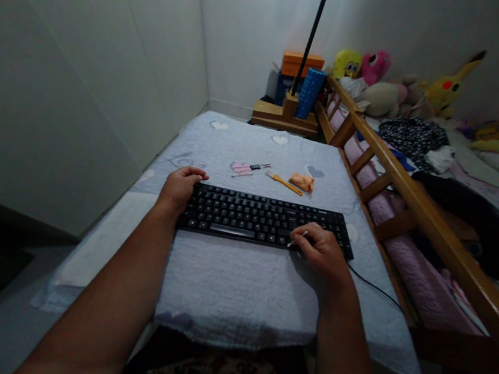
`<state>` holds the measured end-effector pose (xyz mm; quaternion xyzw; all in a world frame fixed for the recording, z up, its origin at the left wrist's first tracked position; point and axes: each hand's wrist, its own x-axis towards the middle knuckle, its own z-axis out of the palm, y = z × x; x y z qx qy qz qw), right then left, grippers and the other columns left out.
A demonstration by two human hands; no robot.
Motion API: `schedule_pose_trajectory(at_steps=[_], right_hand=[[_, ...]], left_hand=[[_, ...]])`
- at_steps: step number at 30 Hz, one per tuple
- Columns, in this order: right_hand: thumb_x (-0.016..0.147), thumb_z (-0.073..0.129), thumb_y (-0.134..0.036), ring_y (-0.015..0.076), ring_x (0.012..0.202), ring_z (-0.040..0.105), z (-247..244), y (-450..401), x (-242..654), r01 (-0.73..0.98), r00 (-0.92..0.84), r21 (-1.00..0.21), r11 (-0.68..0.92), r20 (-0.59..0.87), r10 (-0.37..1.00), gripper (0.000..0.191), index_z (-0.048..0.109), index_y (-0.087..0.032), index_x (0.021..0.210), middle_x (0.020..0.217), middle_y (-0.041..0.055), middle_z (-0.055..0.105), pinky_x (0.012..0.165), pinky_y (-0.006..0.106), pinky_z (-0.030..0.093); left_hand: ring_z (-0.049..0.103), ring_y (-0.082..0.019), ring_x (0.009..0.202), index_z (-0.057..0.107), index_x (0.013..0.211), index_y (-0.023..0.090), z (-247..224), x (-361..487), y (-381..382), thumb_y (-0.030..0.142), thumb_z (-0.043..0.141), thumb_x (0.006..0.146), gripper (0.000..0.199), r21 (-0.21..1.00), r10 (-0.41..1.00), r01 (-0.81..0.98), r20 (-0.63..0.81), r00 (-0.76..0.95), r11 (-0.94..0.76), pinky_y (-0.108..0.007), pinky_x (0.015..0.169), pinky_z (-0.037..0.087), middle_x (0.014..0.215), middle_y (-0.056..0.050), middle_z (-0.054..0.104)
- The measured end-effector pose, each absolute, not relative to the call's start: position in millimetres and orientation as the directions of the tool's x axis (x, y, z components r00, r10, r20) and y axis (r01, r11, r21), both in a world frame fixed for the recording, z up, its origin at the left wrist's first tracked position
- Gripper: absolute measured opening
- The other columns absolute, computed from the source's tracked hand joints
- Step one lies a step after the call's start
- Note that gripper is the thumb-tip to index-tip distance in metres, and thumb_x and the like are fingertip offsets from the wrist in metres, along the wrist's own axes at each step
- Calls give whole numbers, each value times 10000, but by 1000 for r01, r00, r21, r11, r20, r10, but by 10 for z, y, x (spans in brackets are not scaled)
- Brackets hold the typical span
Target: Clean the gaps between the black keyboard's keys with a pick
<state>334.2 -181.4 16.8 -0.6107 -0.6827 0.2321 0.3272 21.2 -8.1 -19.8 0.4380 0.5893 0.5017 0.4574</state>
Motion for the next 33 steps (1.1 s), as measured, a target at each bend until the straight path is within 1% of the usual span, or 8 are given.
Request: schedule_pose_trajectory(at_steps=[5,11,20,29,33], right_hand=[[869,566,-255,210,814,642,170,-1808,3320,678,-50,-716,165,179,983,175,710,-216,777,826,59,708,768,353,474],[870,537,-243,204,808,636,147,-1812,3361,682,-49,-714,157,170,984,179,697,-208,796,820,55,690,763,349,466],[871,527,-280,216,810,633,136,-1822,3452,686,-2,-721,92,125,992,191,688,-202,808,829,61,676,761,355,462],[880,528,-295,216,810,630,120,-1831,3506,711,17,-699,77,127,992,199,690,-205,807,817,54,662,760,354,458],[883,545,-297,216,802,630,130,-1830,3466,710,9,-697,101,151,988,191,697,-206,810,815,55,671,756,354,462]], left_hand=[[565,-170,698,670,777,179,-201,213,-77,213,623,617,170,993,976,52,-97,-195,109,-298,700,411,836,-37,718],[573,-173,701,669,770,177,-182,224,-89,199,621,619,160,994,975,34,-98,-199,107,-300,699,412,831,-40,719],[612,-211,808,660,756,184,-188,219,-77,209,625,619,144,994,977,42,-89,-194,99,-329,789,439,832,-50,717],[603,-200,790,660,768,181,-176,221,-87,213,631,622,152,992,975,51,-100,-197,112,-326,787,439,835,-43,714],[593,-191,762,661,758,184,-176,223,-88,208,627,616,147,994,977,39,-97,-191,107,-318,763,434,822,-40,710]])
